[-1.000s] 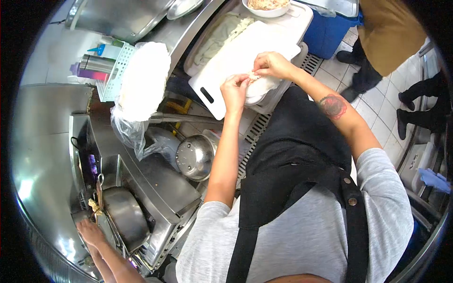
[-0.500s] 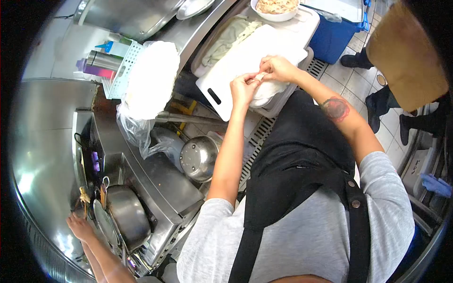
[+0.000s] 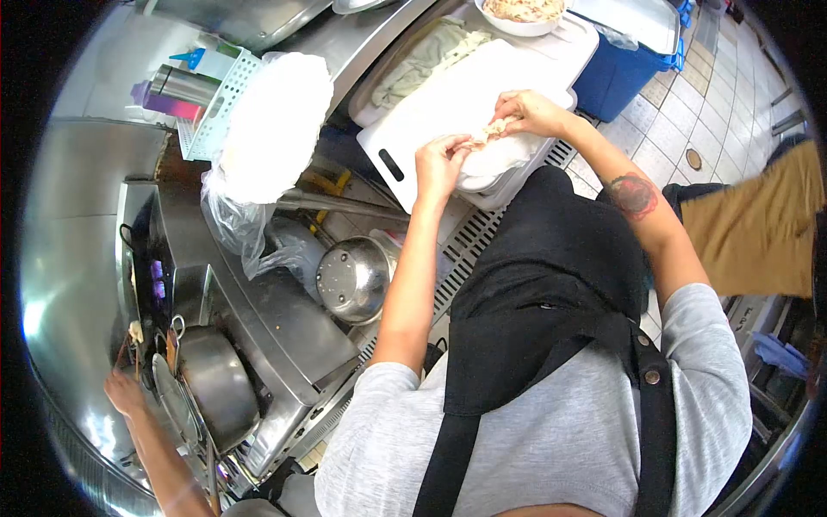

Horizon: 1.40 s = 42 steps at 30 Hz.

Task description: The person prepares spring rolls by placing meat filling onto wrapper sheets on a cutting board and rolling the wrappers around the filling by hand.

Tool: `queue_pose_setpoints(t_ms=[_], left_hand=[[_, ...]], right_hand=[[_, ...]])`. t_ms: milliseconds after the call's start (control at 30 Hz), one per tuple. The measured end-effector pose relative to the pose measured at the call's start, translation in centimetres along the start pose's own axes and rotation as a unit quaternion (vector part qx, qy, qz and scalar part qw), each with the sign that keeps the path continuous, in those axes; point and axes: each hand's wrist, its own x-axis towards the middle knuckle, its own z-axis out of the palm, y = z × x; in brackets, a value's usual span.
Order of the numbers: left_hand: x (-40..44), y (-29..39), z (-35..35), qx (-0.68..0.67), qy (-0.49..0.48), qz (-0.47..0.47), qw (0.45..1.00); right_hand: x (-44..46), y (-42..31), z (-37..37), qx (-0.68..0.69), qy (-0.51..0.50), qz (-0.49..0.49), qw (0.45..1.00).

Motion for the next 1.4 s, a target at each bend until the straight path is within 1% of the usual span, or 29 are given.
queue_pose_setpoints(t_ms=[67, 133, 167, 233, 267, 333, 367, 467, 500, 567, 600, 667, 700, 800, 833, 867, 933, 967, 1000, 1033, 1100, 1167, 1200, 1267, 1300, 1333, 1400], left_hand=[[-0.3, 0.1, 0.0, 0.024, 0.020, -0.008, 0.999], [-0.5, 0.3, -0.2, 0.104, 0.057, 0.100, 0.988], [-0.6, 0.5, -0.3, 0.143, 0.074, 0.153, 0.975], [-0.7, 2.3, -0.3, 0.129, 0.087, 0.104, 0.982], [-0.6, 2.8, -0.2, 0.122, 0.093, 0.079, 0.985], [-0.1, 2.6, 0.5, 0.068, 0.099, 0.103, 0.987], [0.2, 2.4, 0.9, 0.041, 0.101, 0.115, 0.987], [0.7, 1.8, 2.0, 0.032, 0.072, 0.094, 0.992], [0.8, 1.8, 2.2, 0.036, 0.073, 0.091, 0.993], [1.0, 2.0, 2.1, 0.045, 0.076, 0.084, 0.993], [1.1, 2.1, 1.9, 0.018, 0.066, 0.054, 0.996], [1.4, 2.2, 1.6, -0.035, 0.052, -0.008, 0.998], [1.4, 2.1, 1.4, -0.056, 0.026, -0.036, 0.997], [1.7, 1.6, 1.2, 0.015, -0.006, 0.020, 1.000], [2.0, 2.6, 1.2, 0.074, -0.017, 0.057, 0.996], [2.4, 3.0, 1.5, 0.085, -0.017, 0.048, 0.995], [2.4, 3.7, 2.1, 0.108, -0.024, 0.023, 0.994], [2.5, 4.2, 2.2, 0.073, -0.023, -0.018, 0.997], [2.1, 4.0, 2.2, 0.070, -0.023, -0.024, 0.997], [2.2, 3.7, 2.3, 0.064, -0.019, -0.022, 0.998], [2.4, 3.3, 2.7, 0.054, 0.001, -0.007, 0.999], [2.4, 3.3, 2.8, 0.073, 0.003, -0.002, 0.997], [2.5, 3.7, 2.7, 0.081, 0.002, 0.001, 0.997], [2.9, 4.8, 2.5, 0.146, -0.012, 0.047, 0.988], [3.1, 5.5, 2.6, 0.176, -0.016, 0.071, 0.982], [3.6, 5.7, 2.9, 0.174, -0.023, 0.069, 0.982], [3.7, 6.1, 3.8, 0.174, -0.033, 0.055, 0.983]], right_hand=[[-0.2, -0.3, -0.2, 0.009, 0.008, -0.004, 1.000], [-0.6, -1.4, -0.7, 0.014, 0.022, -0.020, 0.999], [-0.8, -2.0, -0.8, 0.052, 0.033, -0.009, 0.998], [-0.7, -3.1, -0.8, 0.127, 0.052, 0.014, 0.990], [-0.4, -2.8, -0.5, 0.107, 0.059, -0.006, 0.993], [0.3, -2.3, 0.3, 0.067, 0.073, -0.048, 0.994], [0.4, -2.3, 1.0, 0.052, 0.102, -0.057, 0.992], [0.5, -2.2, 2.0, -0.017, 0.121, -0.066, 0.990], [0.5, -2.5, 1.9, -0.010, 0.134, -0.071, 0.988], [0.1, -3.0, 1.2, 0.071, 0.132, 0.006, 0.989], [-0.1, -3.1, 0.9, 0.113, 0.130, 0.042, 0.984], [-0.3, -1.8, 0.7, 0.078, 0.109, 0.011, 0.991], [-0.4, -1.0, 0.6, 0.062, 0.097, -0.007, 0.993], [-0.4, -0.1, 0.7, 0.080, 0.103, -0.043, 0.990], [-0.5, 0.1, 0.3, 0.095, 0.091, -0.039, 0.991], [-0.8, 0.2, -0.2, 0.134, 0.080, -0.039, 0.987], [-1.4, -0.1, -1.1, 0.121, 0.114, -0.009, 0.986], [-1.6, 0.1, -1.0, 0.102, 0.110, -0.015, 0.989], [-1.9, 0.3, -1.1, 0.078, 0.107, -0.021, 0.991], [-1.9, 0.7, -1.6, 0.046, 0.107, -0.030, 0.993], [-1.9, 0.9, -1.8, 0.028, 0.098, -0.025, 0.994], [-1.9, 0.9, -1.7, 0.015, 0.095, -0.018, 0.995], [-1.9, 0.7, -1.8, 0.026, 0.097, -0.013, 0.995], [-2.2, 0.2, -2.5, 0.042, 0.095, 0.001, 0.995], [-2.5, -0.3, -2.6, 0.058, 0.113, -0.010, 0.992], [-2.4, -0.6, -2.9, 0.069, 0.132, -0.026, 0.989], [-2.4, -0.7, -3.4, 0.066, 0.139, -0.042, 0.987]])
